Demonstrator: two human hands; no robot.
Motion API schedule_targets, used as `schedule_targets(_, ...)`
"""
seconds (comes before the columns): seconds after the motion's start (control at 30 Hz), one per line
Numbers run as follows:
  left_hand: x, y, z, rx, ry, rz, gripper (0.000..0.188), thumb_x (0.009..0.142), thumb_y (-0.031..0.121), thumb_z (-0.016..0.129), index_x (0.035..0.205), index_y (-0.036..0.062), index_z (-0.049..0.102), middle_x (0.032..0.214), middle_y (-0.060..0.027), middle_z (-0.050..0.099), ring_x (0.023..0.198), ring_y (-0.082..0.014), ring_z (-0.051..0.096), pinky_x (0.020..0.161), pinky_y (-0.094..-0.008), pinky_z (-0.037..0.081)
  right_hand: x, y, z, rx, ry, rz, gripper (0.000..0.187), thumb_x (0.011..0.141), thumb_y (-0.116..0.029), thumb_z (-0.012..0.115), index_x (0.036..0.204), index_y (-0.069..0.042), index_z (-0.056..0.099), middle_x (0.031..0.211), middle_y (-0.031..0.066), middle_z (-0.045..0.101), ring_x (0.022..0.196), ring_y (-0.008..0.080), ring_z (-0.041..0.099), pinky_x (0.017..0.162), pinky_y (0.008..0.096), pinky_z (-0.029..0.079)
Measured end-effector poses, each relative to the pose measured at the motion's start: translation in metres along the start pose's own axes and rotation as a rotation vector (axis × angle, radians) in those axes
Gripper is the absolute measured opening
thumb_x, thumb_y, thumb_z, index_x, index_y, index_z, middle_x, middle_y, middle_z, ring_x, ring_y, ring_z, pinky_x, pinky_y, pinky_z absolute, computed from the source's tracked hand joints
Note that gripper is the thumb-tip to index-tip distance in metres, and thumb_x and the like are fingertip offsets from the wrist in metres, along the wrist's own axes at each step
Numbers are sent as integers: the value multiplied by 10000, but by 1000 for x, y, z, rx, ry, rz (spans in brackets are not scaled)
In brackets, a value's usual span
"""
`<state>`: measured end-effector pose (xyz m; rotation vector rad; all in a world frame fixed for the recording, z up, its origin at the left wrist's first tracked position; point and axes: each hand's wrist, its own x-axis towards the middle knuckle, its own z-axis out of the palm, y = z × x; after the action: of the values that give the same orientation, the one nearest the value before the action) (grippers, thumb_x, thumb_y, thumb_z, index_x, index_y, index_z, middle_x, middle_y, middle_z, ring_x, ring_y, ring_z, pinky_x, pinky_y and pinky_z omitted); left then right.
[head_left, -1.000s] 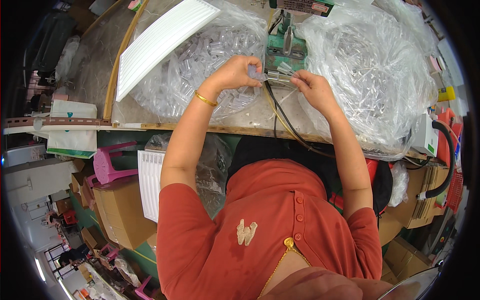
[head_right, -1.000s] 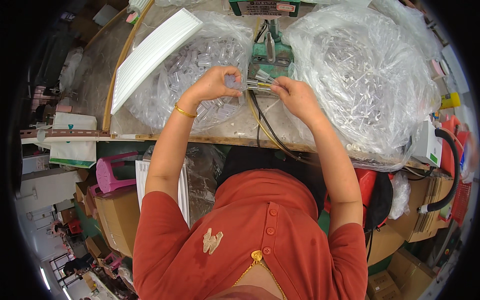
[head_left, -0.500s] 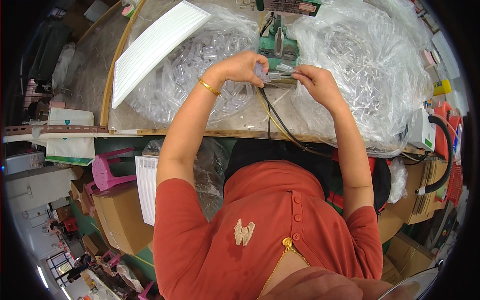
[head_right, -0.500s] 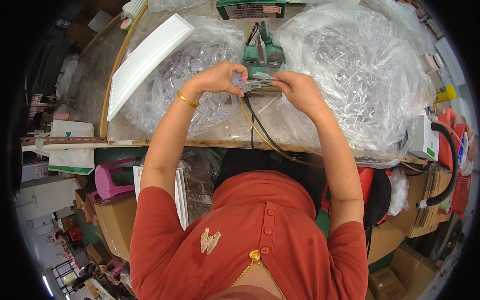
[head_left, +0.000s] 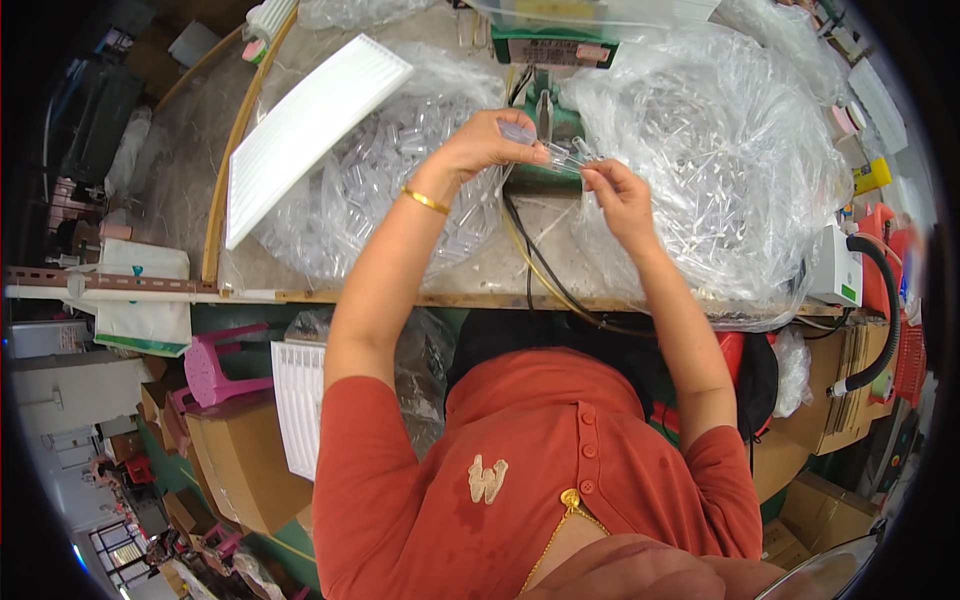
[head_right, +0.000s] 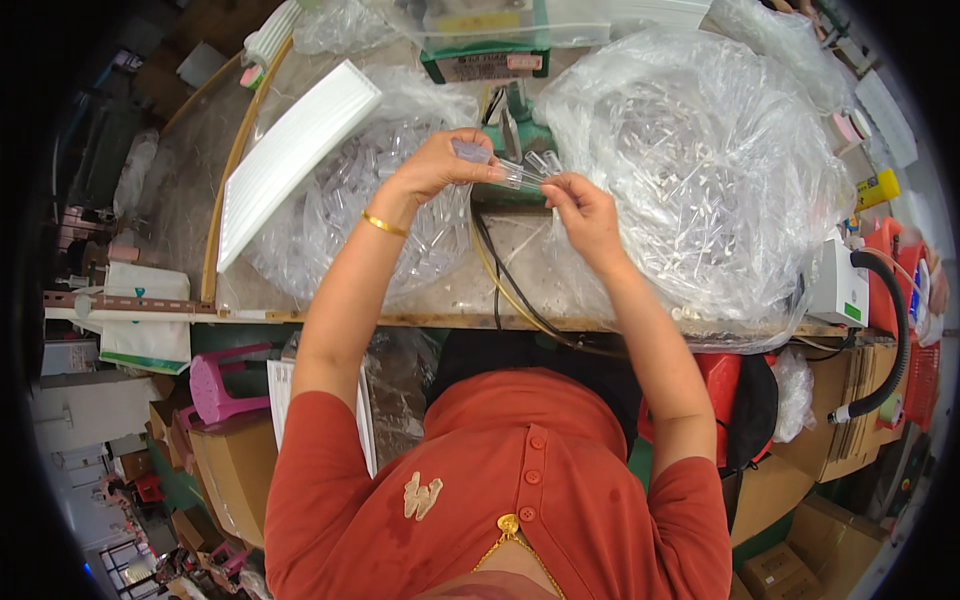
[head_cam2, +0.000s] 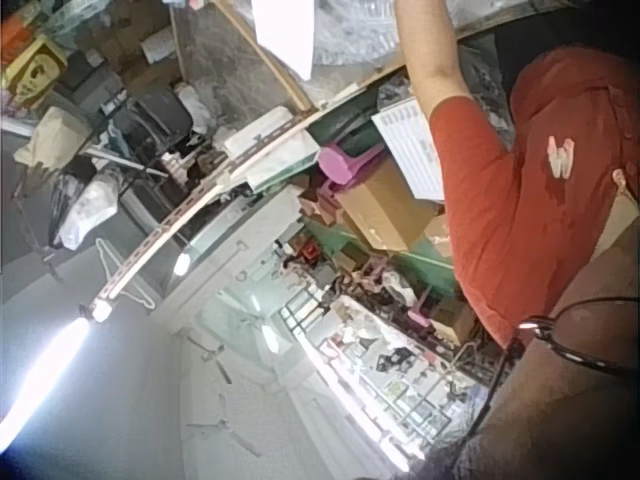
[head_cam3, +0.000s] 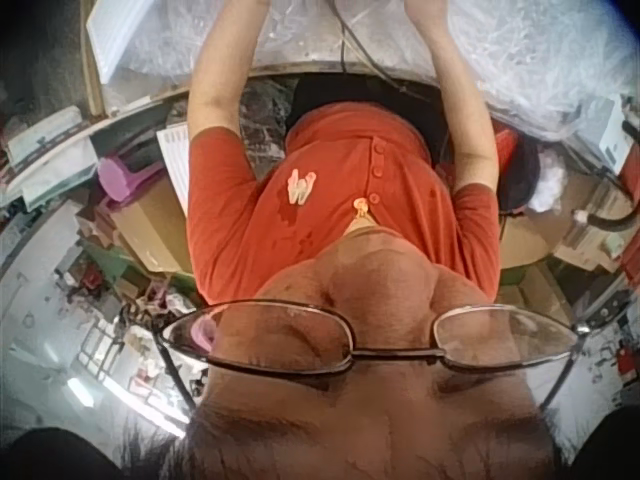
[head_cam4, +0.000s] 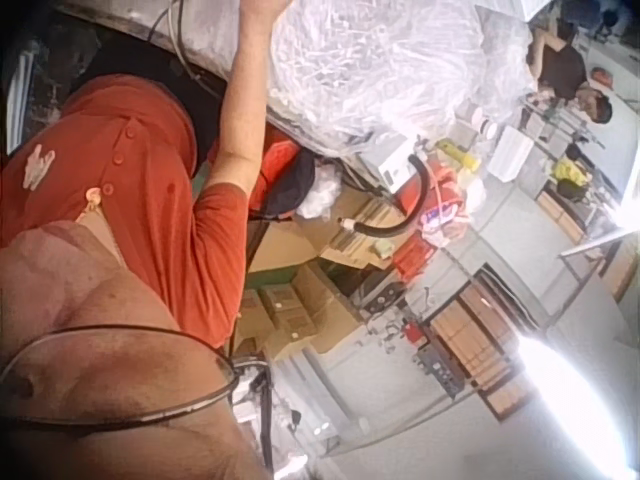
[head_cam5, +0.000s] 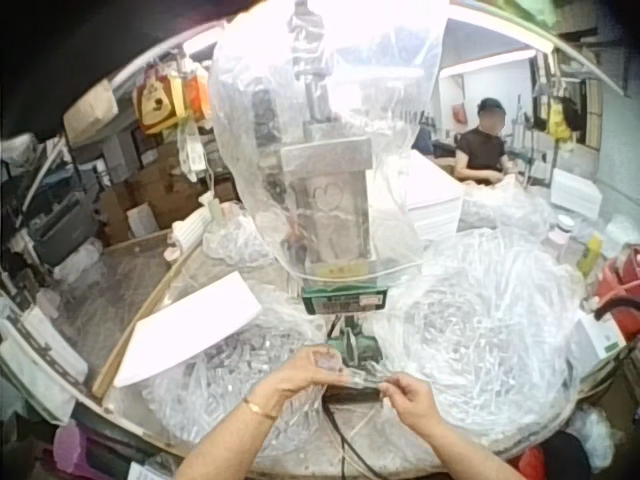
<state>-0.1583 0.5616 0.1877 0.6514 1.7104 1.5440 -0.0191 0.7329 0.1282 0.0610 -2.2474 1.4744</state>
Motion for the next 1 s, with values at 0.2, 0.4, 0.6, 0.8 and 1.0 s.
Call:
schedule_targets(0.2,18,10,27,-277,487,187,379,583,50,775,871,-16,539,754,-55,593,653,-111,552,562,-211,440,26,-7,55,820,351,284,124,856,-131,529,929,-32,511,699,55,571,468,56,438,431,170,351)
schedule_targets(0.4,51,28,10,-290,494,338,270,602,-30,725,830,-23,579,819,-78,622,686,-128,577,639,-243,466,68,-11,74,813,393,296,197,865,-186,514,910,-29,405,672,66,544,431,75,423,394,180,337)
schedule_targets(0.6,51,18,-1,-142,439,396,293,613,-1,726,865,-18,577,844,-85,628,711,-134,586,635,-253,479,68,7,84,557,414,449,199,874,-249,498,857,-56,453,698,47,519,492,68,439,402,188,323)
schedule_targets(0.8,49,6,8,247,569,559,371,579,74,779,890,26,582,819,-48,618,700,-113,564,613,-250,478,45,29,59,556,573,480,287,896,-315,429,915,-37,493,816,60,531,682,101,492,419,208,313)
schedule_targets(1.0,54,-8,9,-106,530,546,366,556,83,798,839,27,572,757,-10,580,689,-95,529,623,-236,462,20,-3,30,615,592,479,338,905,-366,391,891,-45,494,717,72,530,473,54,367,385,171,253)
